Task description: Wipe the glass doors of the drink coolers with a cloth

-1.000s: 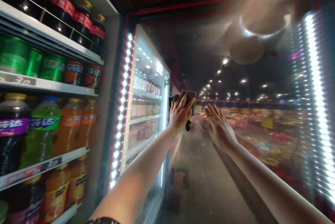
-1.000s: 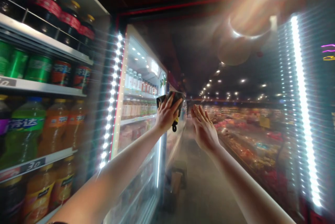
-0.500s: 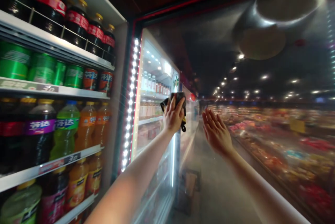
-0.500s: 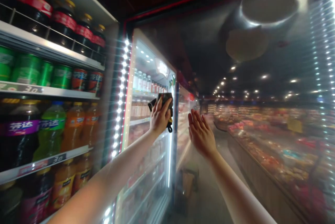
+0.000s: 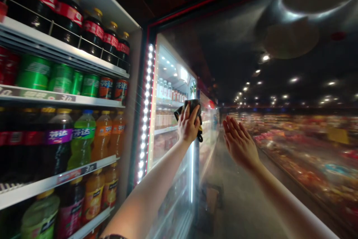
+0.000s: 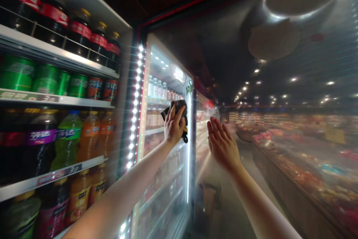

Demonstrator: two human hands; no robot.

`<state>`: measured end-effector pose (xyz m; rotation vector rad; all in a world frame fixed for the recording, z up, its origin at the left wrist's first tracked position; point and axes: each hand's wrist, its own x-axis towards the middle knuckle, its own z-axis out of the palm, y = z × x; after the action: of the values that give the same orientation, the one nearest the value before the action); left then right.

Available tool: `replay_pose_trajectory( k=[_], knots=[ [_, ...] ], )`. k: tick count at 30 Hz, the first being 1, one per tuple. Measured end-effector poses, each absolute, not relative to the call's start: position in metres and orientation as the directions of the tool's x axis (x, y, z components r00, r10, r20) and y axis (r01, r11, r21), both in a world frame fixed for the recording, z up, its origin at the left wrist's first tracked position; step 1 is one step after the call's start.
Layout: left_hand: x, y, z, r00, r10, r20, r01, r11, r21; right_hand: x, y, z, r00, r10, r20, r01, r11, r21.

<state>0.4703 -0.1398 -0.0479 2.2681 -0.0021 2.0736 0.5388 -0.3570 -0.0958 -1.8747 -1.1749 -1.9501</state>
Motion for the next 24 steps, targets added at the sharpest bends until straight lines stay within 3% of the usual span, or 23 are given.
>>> replay_pose_trajectory(
  k=[2,5,8,11,15,20,24],
  knots=[
    [0.47,-0.115,-0.041,0.025,0.14,0.99,-0.039,-0.989,0.141,0.539,-0.357,-0.097,-0.174,0.378,0.909,0.624,-0.672,0.399],
    [0.466,-0.089,-0.063,0.011,0.133,0.991,-0.039,-0.99,0.134,0.538,-0.356,-0.098,-0.167,0.375,0.912,0.611,-0.687,0.394],
    [0.458,-0.084,-0.103,0.076,0.044,0.996,-0.032,-0.998,0.046,0.535,-0.355,-0.099,-0.162,0.365,0.917,0.597,-0.704,0.385],
    [0.449,-0.091,-0.131,0.196,-0.128,0.972,-0.045,-0.992,-0.121,0.531,-0.354,-0.1,-0.162,0.362,0.918,0.576,-0.72,0.386],
    [0.446,-0.095,-0.112,0.302,-0.284,0.91,-0.1,-0.959,-0.266,0.529,-0.353,-0.101,-0.158,0.365,0.918,0.564,-0.729,0.387],
    [0.448,-0.062,-0.038,0.221,-0.176,0.959,-0.085,-0.983,-0.161,0.531,-0.353,-0.103,-0.143,0.377,0.915,0.57,-0.725,0.388],
    [0.445,-0.017,-0.04,0.141,-0.039,0.989,-0.069,-0.997,-0.029,0.533,-0.354,-0.105,-0.142,0.389,0.91,0.554,-0.731,0.399]
  ],
)
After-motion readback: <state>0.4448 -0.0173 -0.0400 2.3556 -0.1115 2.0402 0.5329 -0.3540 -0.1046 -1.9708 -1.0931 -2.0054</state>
